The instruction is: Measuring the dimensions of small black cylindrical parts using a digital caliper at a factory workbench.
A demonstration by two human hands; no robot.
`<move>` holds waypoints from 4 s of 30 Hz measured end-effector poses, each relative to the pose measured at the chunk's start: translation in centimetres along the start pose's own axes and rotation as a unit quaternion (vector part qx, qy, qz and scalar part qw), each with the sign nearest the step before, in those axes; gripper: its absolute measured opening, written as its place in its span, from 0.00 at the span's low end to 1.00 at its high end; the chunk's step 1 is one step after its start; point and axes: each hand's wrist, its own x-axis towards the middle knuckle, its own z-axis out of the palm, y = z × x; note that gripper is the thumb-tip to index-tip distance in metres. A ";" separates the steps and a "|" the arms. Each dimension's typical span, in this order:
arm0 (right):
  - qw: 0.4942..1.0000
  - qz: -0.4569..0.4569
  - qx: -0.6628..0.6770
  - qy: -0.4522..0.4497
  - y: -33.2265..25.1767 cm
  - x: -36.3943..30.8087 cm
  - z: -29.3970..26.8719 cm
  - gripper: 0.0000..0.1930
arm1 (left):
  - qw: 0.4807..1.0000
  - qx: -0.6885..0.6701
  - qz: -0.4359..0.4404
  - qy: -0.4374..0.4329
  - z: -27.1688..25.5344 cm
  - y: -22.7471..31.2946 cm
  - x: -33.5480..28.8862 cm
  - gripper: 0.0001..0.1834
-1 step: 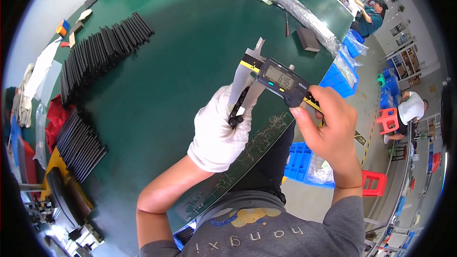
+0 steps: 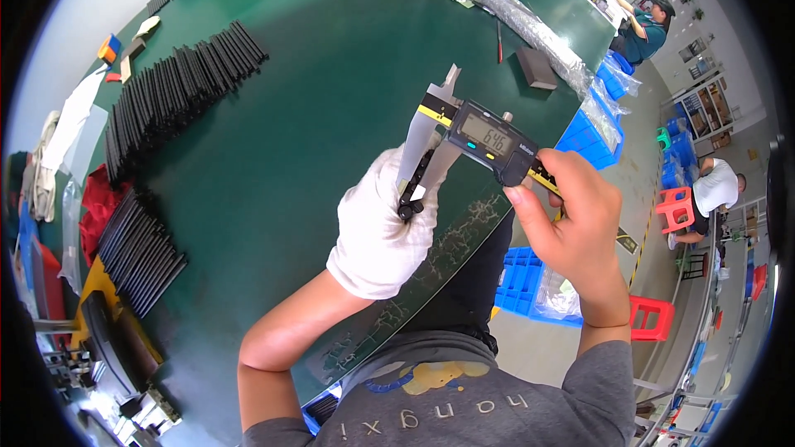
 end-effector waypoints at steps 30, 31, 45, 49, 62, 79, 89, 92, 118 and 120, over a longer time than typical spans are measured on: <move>0.998 -0.003 0.064 -0.027 1.8 0.6 0.3 0.14 | 0.938 -0.240 -0.133 -0.210 -1.8 0.2 1.1 0.10; 0.998 0.002 0.063 -0.025 1.8 0.6 0.3 0.15 | 0.939 -0.239 -0.133 -0.210 -1.9 0.1 1.2 0.10; 0.998 -0.032 0.047 -0.017 2.1 0.7 0.4 0.15 | 0.940 -0.237 -0.124 -0.214 -2.0 0.1 1.1 0.09; 0.999 -0.005 0.040 -0.024 1.3 0.3 0.1 0.15 | 0.962 -0.199 -0.071 -0.172 -1.1 -0.8 0.9 0.10; 1.000 -0.009 -0.002 0.005 -0.8 0.4 0.0 0.14 | 0.994 -0.093 -0.056 -0.030 -0.2 -0.5 0.0 0.09; 0.999 0.024 -0.010 0.023 -1.4 0.2 0.5 0.15 | 0.997 -0.052 -0.045 0.018 -0.3 -0.9 0.1 0.09; 0.958 0.180 0.220 0.036 2.1 -3.3 1.0 0.11 | 0.984 -0.154 -0.089 0.019 -0.3 -0.9 1.4 0.09; 0.915 0.256 0.305 0.068 3.8 -6.5 3.1 0.12 | 0.970 -0.177 -0.110 0.128 -0.8 -1.8 1.9 0.09; 0.939 0.149 0.288 0.114 -1.7 -2.4 6.7 0.10 | 0.678 -0.587 -0.441 -0.039 4.1 -9.8 -3.9 0.18; 0.957 0.124 0.254 0.064 -2.3 -0.9 7.3 0.09 | 0.674 -0.592 -0.436 -0.073 4.1 -5.1 -3.2 0.20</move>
